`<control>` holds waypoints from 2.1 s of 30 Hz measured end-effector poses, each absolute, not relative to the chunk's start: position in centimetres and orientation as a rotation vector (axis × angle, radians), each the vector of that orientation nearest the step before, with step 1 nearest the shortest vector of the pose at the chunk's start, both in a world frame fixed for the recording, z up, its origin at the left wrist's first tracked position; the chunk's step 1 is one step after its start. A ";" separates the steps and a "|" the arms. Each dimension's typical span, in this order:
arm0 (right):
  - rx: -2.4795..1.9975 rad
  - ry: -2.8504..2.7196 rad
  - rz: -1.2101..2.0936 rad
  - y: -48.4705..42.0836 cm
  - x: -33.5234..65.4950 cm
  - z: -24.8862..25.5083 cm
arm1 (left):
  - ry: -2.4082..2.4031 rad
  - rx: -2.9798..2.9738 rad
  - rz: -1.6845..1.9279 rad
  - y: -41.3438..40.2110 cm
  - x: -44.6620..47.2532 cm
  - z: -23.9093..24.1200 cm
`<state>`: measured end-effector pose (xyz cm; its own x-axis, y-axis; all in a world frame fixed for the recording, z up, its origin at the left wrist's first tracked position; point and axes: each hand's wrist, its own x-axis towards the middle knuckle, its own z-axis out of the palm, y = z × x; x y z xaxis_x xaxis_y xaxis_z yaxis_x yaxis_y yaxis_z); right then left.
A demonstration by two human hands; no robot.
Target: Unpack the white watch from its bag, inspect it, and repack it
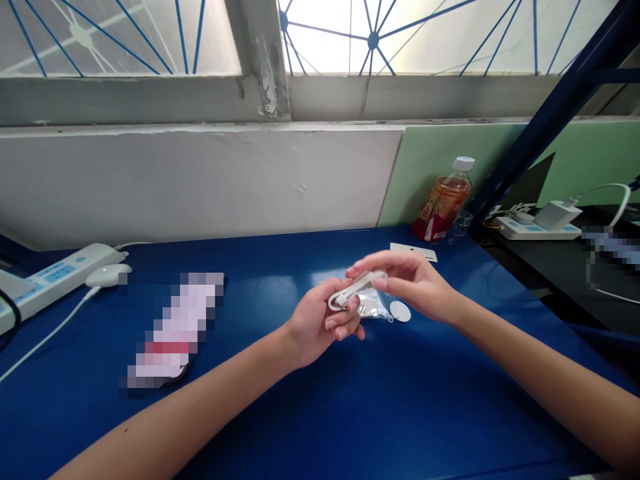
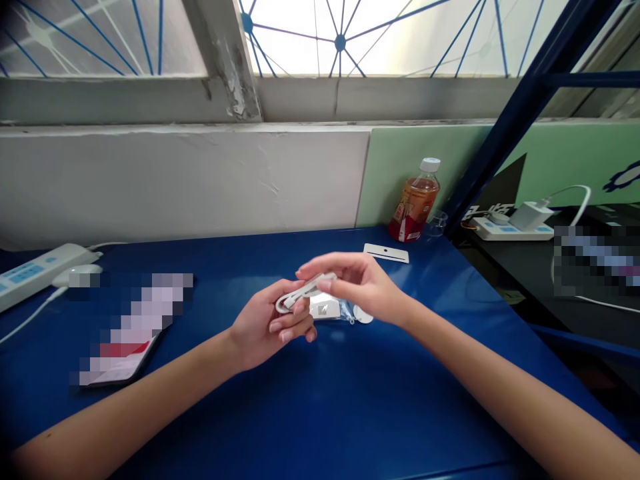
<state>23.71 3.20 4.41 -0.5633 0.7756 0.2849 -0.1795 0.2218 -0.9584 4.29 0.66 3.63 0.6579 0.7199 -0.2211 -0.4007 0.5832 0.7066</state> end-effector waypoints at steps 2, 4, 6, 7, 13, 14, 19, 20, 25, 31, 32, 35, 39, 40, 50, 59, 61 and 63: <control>-0.595 -1.834 1.237 1.9 24.5 3.9 | 0.515 0.703 0.647 0.4 4.5 3.5; -0.603 -1.962 1.004 0.7 25.3 3.6 | 0.489 0.717 0.570 0.0 4.7 3.5; -0.639 -1.985 0.792 -0.2 26.0 3.2 | 0.472 0.739 0.475 -0.5 4.9 3.5; -0.662 -1.982 0.751 -0.5 26.2 3.1 | 0.463 0.764 0.431 -0.6 5.0 3.5; -1.045 -1.661 0.832 0.5 27.0 3.0 | 0.743 1.250 0.657 0.2 4.5 3.8; -1.088 -1.615 0.836 1.0 27.1 2.9 | 0.844 1.412 0.764 0.6 4.2 3.7; -1.227 -1.562 0.878 2.8 28.0 2.2 | 1.104 2.370 0.880 2.3 2.8 2.0; -1.240 -1.576 0.901 3.0 28.1 2.1 | 1.090 2.471 0.815 2.5 2.6 1.6; -1.309 -1.686 0.940 2.9 28.1 2.0 | 1.048 2.652 0.549 2.9 2.1 0.0; -1.431 -1.868 0.567 2.8 28.6 2.0 | 1.024 2.640 0.573 2.9 1.9 -0.3; -1.452 -1.894 0.529 2.9 28.7 1.9 | 1.025 2.635 0.587 2.8 2.0 -0.3; -1.505 -1.942 0.565 3.1 29.0 1.8 | 1.030 2.623 0.618 2.7 1.9 -0.4; -1.464 -1.846 0.855 3.5 29.1 1.8 | 1.041 2.593 0.672 2.6 1.9 -0.5; -1.435 -1.806 0.946 3.5 29.0 1.8 | 1.044 2.583 0.686 2.6 1.9 -0.4; -1.358 -1.901 1.031 2.9 28.2 0.7 | 1.016 2.595 0.647 2.5 2.0 -0.2; -1.336 -2.312 0.381 2.4 28.6 1.4 | 1.023 2.602 0.632 2.4 2.0 -0.2; -1.293 -2.359 0.395 2.5 29.0 1.7 | 1.017 2.603 0.636 2.4 2.0 -0.1; -1.229 -2.389 0.476 2.7 29.3 1.9 | 1.014 2.604 0.635 2.5 2.0 -0.1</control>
<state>29.33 2.71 1.93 -0.5273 0.8256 0.2010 0.6856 0.5531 -0.4732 1.98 2.45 -0.12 0.6580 0.6912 0.2988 0.5703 -0.7165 0.4018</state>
